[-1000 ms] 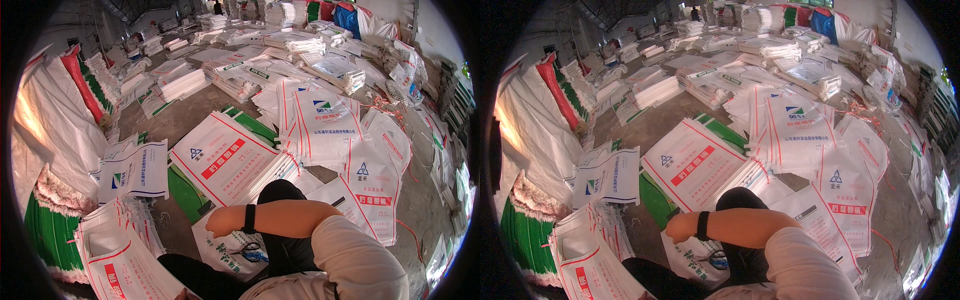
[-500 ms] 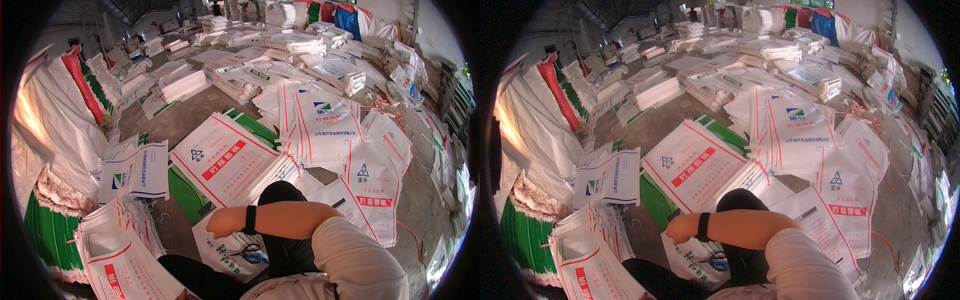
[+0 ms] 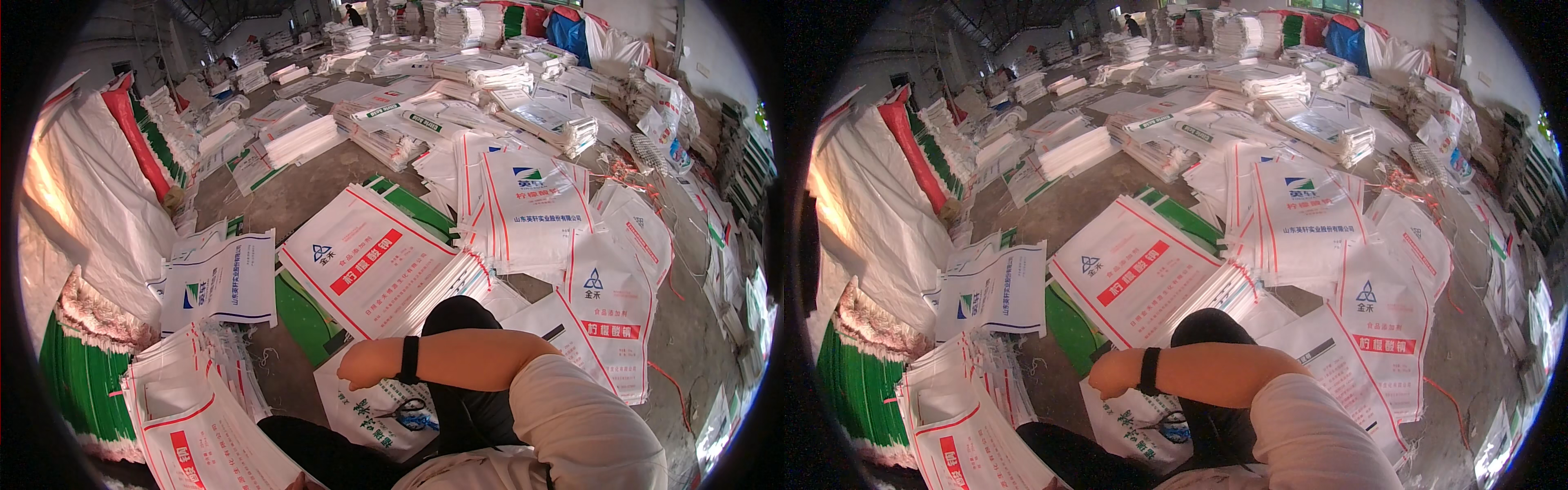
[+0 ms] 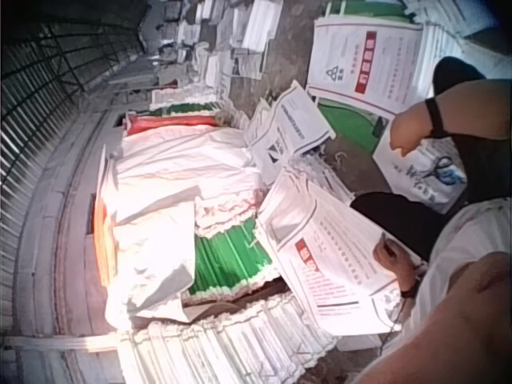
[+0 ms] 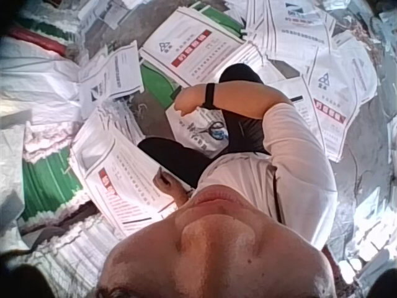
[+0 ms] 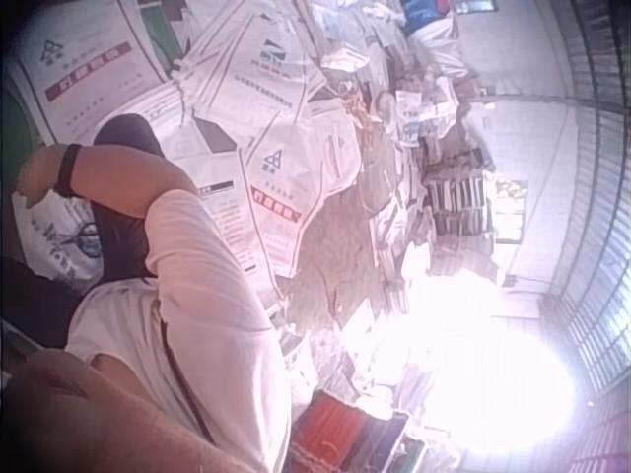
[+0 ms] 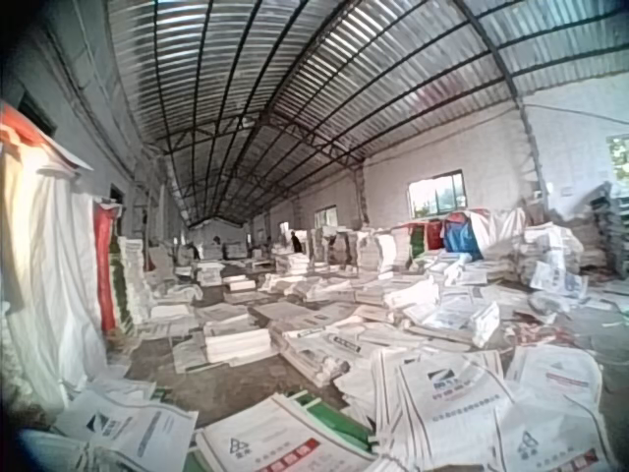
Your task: Cutting the tops off of plastic bags using scissors and stacking them on the warehouse floor.
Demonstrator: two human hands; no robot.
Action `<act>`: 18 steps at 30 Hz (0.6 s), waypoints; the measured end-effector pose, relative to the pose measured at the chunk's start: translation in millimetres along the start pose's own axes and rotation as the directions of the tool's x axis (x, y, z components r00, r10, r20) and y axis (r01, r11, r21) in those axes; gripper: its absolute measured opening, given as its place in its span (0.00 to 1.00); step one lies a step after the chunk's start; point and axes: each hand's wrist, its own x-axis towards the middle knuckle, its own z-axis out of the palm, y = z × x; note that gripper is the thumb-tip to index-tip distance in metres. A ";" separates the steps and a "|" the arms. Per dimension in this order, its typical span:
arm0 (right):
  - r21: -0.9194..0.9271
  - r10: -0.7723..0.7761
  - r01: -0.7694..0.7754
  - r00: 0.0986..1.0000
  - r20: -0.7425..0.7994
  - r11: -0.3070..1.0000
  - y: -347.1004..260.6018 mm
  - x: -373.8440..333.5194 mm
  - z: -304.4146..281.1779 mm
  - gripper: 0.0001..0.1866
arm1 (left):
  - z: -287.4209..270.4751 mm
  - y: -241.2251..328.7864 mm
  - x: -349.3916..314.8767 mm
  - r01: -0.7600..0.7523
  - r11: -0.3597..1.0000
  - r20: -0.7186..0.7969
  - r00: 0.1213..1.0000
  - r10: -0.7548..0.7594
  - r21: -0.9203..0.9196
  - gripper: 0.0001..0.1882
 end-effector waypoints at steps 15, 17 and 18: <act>0.000 -0.006 0.006 1.000 0.007 1.000 -1.6 -1.2 -1.9 0.20 | 0.1 -1.5 -0.9 0.006 1.000 0.000 1.000 -0.006 -0.007 0.10; -0.001 -0.011 0.011 1.000 0.001 1.000 -1.1 -1.1 -1.5 0.19 | 0.6 -3.1 -1.0 0.004 1.000 -0.002 1.000 -0.004 -0.005 0.10; -0.001 -0.011 0.011 1.000 0.001 1.000 -0.8 -0.8 -1.2 0.19 | 0.6 -4.8 -1.2 -0.011 1.000 -0.004 1.000 0.011 -0.002 0.10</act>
